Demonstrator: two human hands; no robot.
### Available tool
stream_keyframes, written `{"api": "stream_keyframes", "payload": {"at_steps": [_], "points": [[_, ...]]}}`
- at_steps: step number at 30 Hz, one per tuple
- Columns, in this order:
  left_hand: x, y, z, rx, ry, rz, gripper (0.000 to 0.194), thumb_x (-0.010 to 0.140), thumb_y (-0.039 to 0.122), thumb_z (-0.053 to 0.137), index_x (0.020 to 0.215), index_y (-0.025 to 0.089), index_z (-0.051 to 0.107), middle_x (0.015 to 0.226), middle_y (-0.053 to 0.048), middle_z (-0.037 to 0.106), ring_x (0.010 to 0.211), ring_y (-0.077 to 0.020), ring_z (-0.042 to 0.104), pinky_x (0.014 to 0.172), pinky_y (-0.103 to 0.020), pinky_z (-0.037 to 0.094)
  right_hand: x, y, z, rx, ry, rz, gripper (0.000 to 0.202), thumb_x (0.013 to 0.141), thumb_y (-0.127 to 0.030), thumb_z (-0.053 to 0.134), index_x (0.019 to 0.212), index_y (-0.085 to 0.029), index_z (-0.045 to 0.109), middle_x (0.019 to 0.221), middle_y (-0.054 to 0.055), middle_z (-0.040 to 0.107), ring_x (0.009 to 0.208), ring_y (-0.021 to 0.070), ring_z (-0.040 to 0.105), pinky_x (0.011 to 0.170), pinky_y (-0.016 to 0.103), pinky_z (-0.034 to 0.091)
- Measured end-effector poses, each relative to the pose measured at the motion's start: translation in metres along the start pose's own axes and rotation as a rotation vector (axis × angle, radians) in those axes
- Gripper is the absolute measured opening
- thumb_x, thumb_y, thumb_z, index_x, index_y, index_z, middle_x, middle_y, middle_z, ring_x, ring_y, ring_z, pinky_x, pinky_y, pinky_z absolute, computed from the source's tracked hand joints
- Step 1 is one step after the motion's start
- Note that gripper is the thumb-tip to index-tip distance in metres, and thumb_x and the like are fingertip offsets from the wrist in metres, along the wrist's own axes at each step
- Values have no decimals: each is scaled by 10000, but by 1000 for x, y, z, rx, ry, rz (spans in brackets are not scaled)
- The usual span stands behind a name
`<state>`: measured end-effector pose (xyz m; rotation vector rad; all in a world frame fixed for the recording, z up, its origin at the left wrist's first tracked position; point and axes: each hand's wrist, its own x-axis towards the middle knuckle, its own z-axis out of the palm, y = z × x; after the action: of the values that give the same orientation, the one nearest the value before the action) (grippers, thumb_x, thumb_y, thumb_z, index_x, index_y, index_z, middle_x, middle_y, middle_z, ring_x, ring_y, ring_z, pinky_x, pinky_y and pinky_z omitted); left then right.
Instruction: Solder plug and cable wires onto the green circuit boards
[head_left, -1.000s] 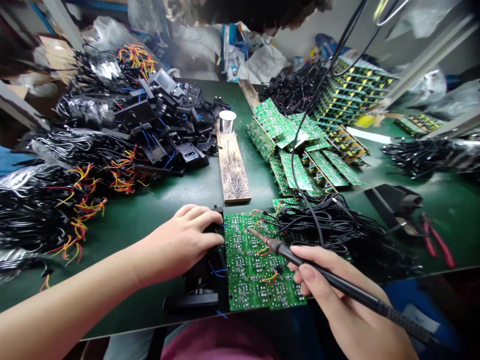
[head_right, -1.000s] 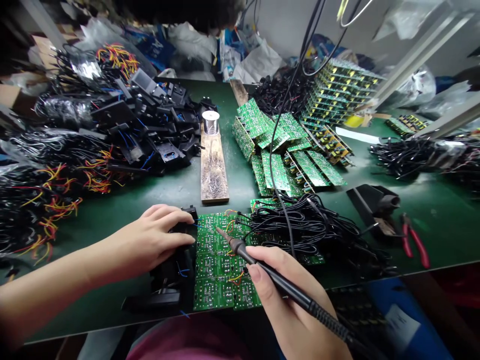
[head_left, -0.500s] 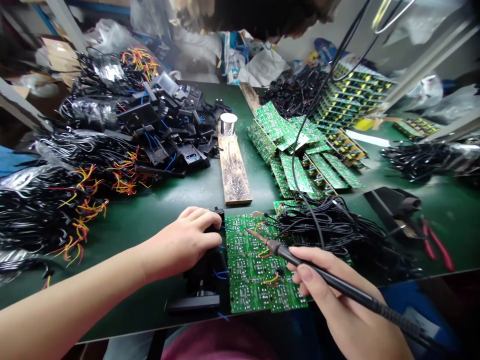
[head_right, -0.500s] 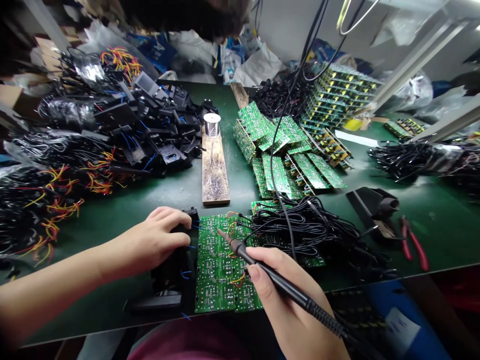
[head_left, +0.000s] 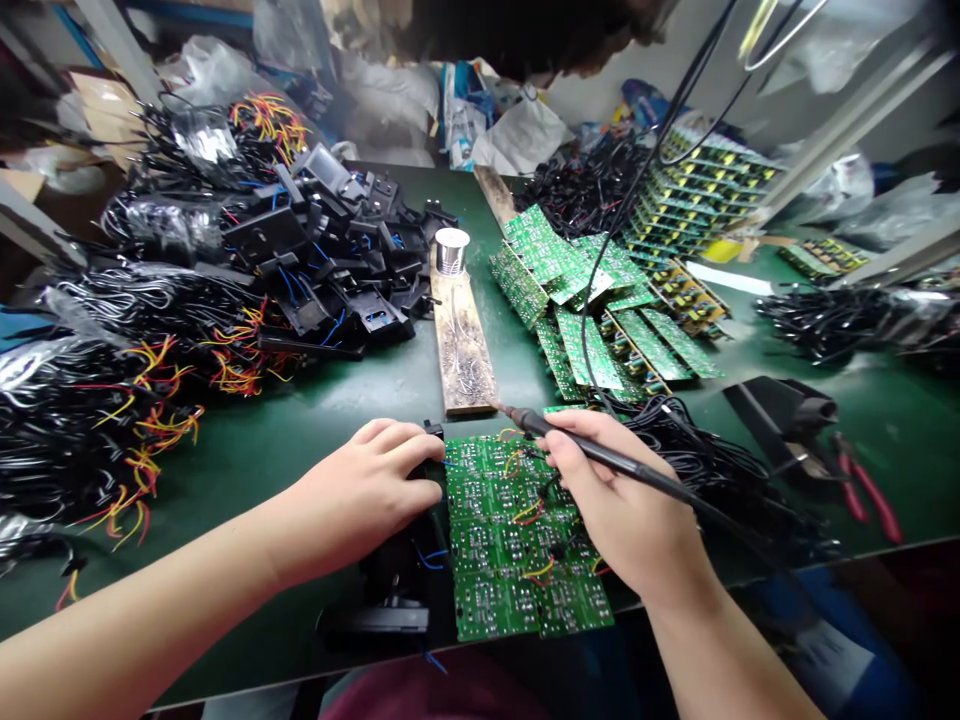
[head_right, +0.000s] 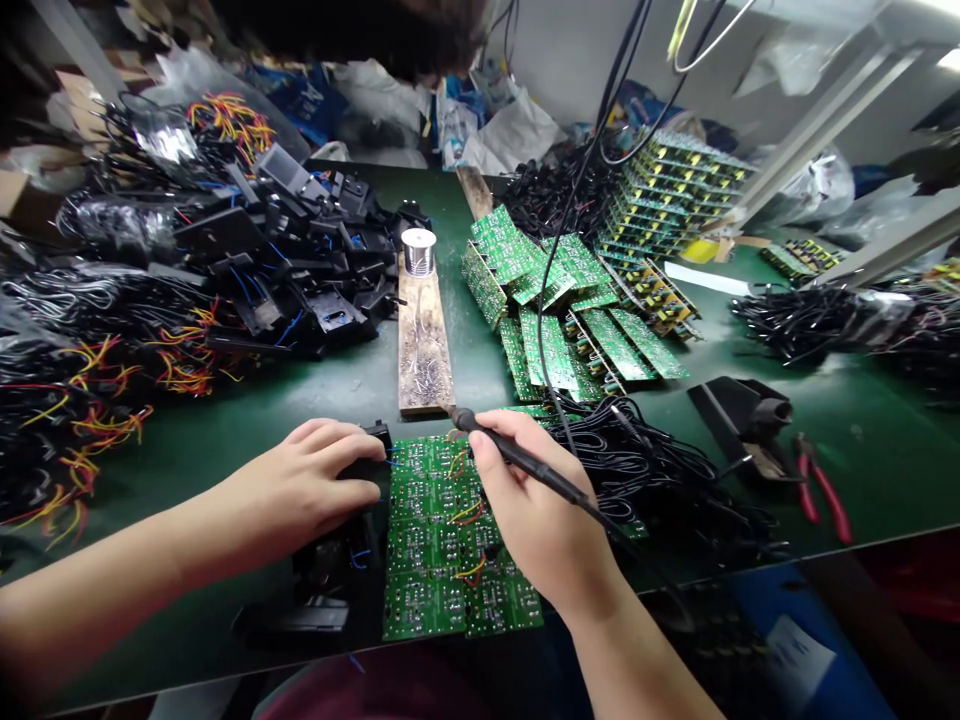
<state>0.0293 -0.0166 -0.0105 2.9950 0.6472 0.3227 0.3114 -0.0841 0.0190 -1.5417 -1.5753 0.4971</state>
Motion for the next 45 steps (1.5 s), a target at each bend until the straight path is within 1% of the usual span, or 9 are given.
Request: {"api": "stream_keyframes", "payload": {"at_steps": [6, 10, 21, 26, 29, 33, 37, 41, 45], "points": [[0, 0, 4, -14, 6, -11, 128, 1026, 216, 624, 1067, 255, 739, 1322, -69, 653, 1228, -282, 571, 1037, -479, 428, 8, 5, 18, 0, -19, 6, 214, 1064, -404, 654, 1207, -271, 741, 1040, 16, 805, 883, 193, 777, 837, 371, 646], [0, 2, 7, -40, 21, -36, 137, 1049, 263, 603, 1057, 258, 740, 1300, -58, 664, 1206, -270, 579, 1044, -477, 415, 10, 6, 19, -10, -30, 30, 218, 1066, -418, 652, 1213, -283, 739, 1014, 6, 797, 854, 188, 770, 799, 365, 643], [1, 11, 7, -64, 44, -105, 180, 1067, 239, 564, 1037, 214, 739, 1263, -67, 676, 1179, -267, 575, 1049, -467, 427, 12, 7, 20, 7, -18, 24, 208, 1061, -406, 661, 1199, -272, 740, 1005, 13, 798, 870, 193, 778, 820, 367, 656], [0, 10, 7, -84, 82, -116, 201, 1072, 244, 556, 1005, 211, 743, 1231, -75, 672, 1144, -256, 566, 1018, -453, 440, 2, 1, 9, 2, 18, -4, 208, 1070, -390, 654, 1211, -269, 747, 1001, 26, 786, 857, 195, 774, 719, 323, 653], [-1, 9, 7, -81, 88, -112, 204, 1072, 259, 563, 995, 219, 748, 1227, -77, 668, 1145, -256, 553, 1011, -446, 435, -11, -2, -5, 24, 9, 21, 193, 1073, -371, 662, 1223, -289, 754, 1015, 21, 786, 859, 179, 777, 730, 284, 665], [0, 8, 5, -118, 51, -111, 236, 1078, 262, 541, 991, 223, 756, 1213, -70, 673, 1146, -256, 550, 1023, -451, 417, -34, -1, -27, 71, -2, 101, 165, 1061, -366, 685, 1188, -297, 764, 991, 17, 799, 804, 165, 791, 686, 214, 670], [11, 10, 0, -169, 2, -137, 227, 1061, 287, 574, 961, 235, 770, 1134, -53, 684, 1098, -257, 560, 1007, -460, 410, -51, 2, -42, 15, -85, 149, 169, 1058, -375, 684, 1199, -315, 755, 965, 2, 805, 790, 164, 803, 677, 166, 671], [22, 13, -4, -136, -69, -133, 168, 1024, 275, 647, 923, 233, 774, 1116, -46, 695, 1100, -262, 573, 1014, -464, 395, -56, -2, -44, -14, -154, 137, 130, 1072, -374, 657, 1162, -341, 745, 923, -36, 797, 756, 126, 799, 670, 101, 641], [26, 13, -2, -110, -95, -112, 171, 1016, 273, 661, 889, 228, 765, 1105, -47, 701, 1084, -263, 577, 1007, -466, 383, -53, -8, -40, 11, -214, 100, 119, 1082, -354, 631, 1121, -332, 741, 939, -38, 790, 753, 121, 793, 662, 112, 639]]}}
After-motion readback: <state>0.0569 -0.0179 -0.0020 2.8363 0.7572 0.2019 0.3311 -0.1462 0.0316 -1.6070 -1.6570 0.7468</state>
